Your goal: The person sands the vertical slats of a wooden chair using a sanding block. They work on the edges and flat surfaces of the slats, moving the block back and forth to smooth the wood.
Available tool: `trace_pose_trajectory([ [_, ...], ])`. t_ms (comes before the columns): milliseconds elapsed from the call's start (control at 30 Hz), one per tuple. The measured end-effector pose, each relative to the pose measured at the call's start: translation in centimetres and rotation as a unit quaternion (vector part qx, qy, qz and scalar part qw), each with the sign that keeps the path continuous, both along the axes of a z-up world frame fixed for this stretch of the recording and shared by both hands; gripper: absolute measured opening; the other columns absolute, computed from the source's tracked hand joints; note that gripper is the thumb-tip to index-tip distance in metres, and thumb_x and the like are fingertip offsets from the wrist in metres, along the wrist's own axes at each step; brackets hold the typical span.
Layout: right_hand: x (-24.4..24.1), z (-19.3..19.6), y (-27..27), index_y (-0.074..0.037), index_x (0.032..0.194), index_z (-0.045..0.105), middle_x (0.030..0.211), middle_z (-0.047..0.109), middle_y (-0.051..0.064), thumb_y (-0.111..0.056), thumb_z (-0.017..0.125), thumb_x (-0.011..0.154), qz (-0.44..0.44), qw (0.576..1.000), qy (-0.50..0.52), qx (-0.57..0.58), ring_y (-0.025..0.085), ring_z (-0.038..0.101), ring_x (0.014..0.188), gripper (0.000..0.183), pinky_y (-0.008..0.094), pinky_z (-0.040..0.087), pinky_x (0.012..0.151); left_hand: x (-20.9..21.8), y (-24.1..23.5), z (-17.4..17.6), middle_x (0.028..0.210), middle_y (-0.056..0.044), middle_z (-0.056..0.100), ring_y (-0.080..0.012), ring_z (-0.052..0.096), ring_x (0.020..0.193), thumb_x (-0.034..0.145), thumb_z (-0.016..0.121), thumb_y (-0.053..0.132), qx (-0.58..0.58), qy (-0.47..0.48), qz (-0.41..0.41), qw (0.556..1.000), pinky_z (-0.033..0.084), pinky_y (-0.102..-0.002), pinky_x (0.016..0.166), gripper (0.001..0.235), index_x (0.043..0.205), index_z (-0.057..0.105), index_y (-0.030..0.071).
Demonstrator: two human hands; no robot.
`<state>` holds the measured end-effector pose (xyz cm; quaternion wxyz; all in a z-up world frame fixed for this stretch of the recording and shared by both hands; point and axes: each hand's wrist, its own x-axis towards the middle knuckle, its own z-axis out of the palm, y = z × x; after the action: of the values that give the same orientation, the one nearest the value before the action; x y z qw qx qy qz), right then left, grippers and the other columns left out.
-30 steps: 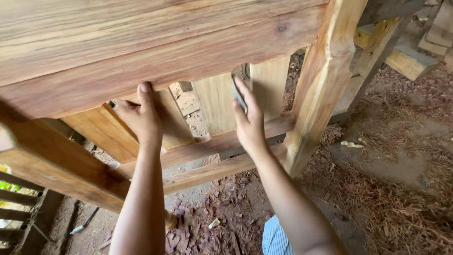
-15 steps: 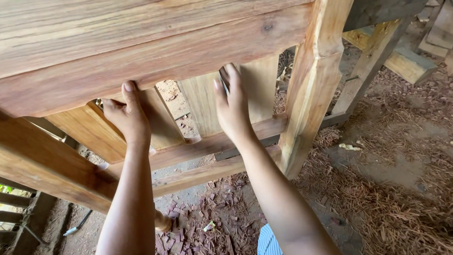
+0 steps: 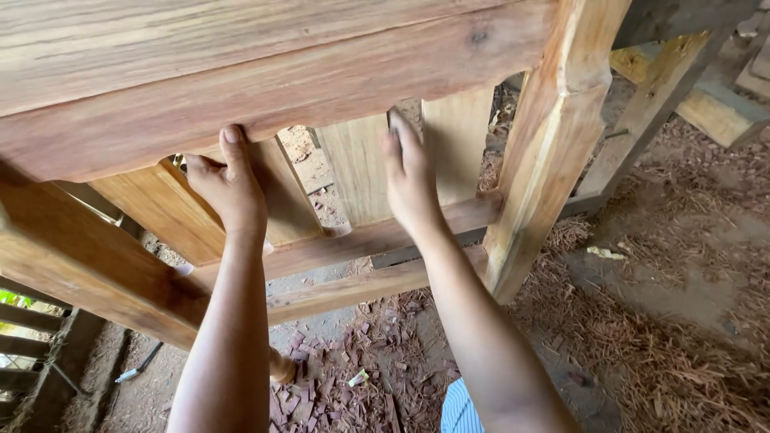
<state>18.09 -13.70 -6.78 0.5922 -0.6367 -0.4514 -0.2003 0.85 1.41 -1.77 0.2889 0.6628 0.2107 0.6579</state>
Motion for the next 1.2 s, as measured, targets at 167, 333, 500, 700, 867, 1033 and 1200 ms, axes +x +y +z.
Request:
trace_pose_trajectory([
  [167,-3.3,-5.6,-3.5,-0.006,0.15,0.039,0.117,0.063,0.014,-0.011,0.047,0.104,0.057,0.962,0.221,-0.151,0.01,0.058,0.072,0.047,0.02,0.048,0.057,0.2,-0.1,-0.4,0.101,-0.011,0.065,-0.0175,0.059,0.095,0.102,0.065,0.043,0.0,-0.009,0.01,1.0,0.049,-0.033,0.091,0.046,0.112,0.056,-0.001],
  [333,-2.4,2.1,-2.3,-0.008,0.148,0.044,0.125,0.066,0.012,-0.003,0.05,0.102,0.106,0.971,0.214,-0.007,0.012,0.056,0.075,0.046,0.019,0.047,0.06,0.1,-0.3,0.2,0.1,-0.01,0.066,-0.0174,0.06,0.095,0.102,0.065,0.043,0.009,-0.005,0.017,1.0,0.049,-0.033,0.089,0.046,0.109,0.056,-0.001],
  [500,-4.4,0.9,-3.7,-0.009,0.15,0.039,0.138,0.054,0.015,0.007,0.048,0.093,0.089,0.976,0.197,-0.02,0.013,0.062,0.089,0.059,0.019,0.052,0.063,0.2,0.3,-0.3,0.099,-0.011,0.065,-0.0181,0.059,0.092,0.1,0.067,0.042,-0.023,-0.009,0.009,1.0,0.05,-0.034,0.088,0.045,0.108,0.056,0.0],
  [700,-3.2,-2.6,-3.8,-0.008,0.145,0.041,0.15,0.044,0.014,0.01,0.05,0.093,0.096,0.962,0.244,-0.081,0.023,0.05,0.13,0.057,0.024,0.051,0.099,0.3,-0.1,0.1,0.1,-0.01,0.069,-0.0171,0.063,0.093,0.099,0.068,0.04,0.004,-0.034,-0.026,0.999,0.052,-0.033,0.087,0.043,0.108,0.056,0.0],
  [867,-2.8,3.4,-2.2,-0.006,0.147,0.044,0.147,0.052,0.013,0.007,0.051,0.1,0.075,0.978,0.196,0.016,0.024,0.056,0.131,0.049,0.027,0.049,0.106,-0.1,-0.6,0.4,0.096,-0.01,0.07,-0.0161,0.064,0.088,0.098,0.07,0.034,-0.015,-0.038,-0.048,0.998,0.053,-0.031,0.084,0.038,0.106,0.056,0.0],
  [1033,-3.3,-3.5,-4.7,-0.006,0.153,0.038,0.15,0.047,0.02,0.011,0.052,0.098,0.018,0.999,0.019,-0.045,0.029,0.051,0.132,0.059,0.032,0.045,0.107,-0.1,-1.2,1.0,0.094,-0.011,0.071,-0.0145,0.063,0.085,0.097,0.071,0.031,-0.032,-0.052,-0.089,0.994,0.051,-0.03,0.079,0.034,0.103,0.058,0.0],
  [1200,-3.2,-1.8,-9.3,-0.019,0.142,0.049,0.118,0.066,0.005,0.007,0.05,0.093,0.057,0.941,0.169,-0.288,0.008,0.049,0.057,0.056,0.015,0.042,0.046,-0.7,-1.2,1.1,0.081,-0.003,0.067,-0.01,0.057,0.069,0.094,0.071,0.036,-0.063,-0.014,-0.075,0.995,0.048,-0.025,0.065,0.038,0.098,0.058,0.001],
])
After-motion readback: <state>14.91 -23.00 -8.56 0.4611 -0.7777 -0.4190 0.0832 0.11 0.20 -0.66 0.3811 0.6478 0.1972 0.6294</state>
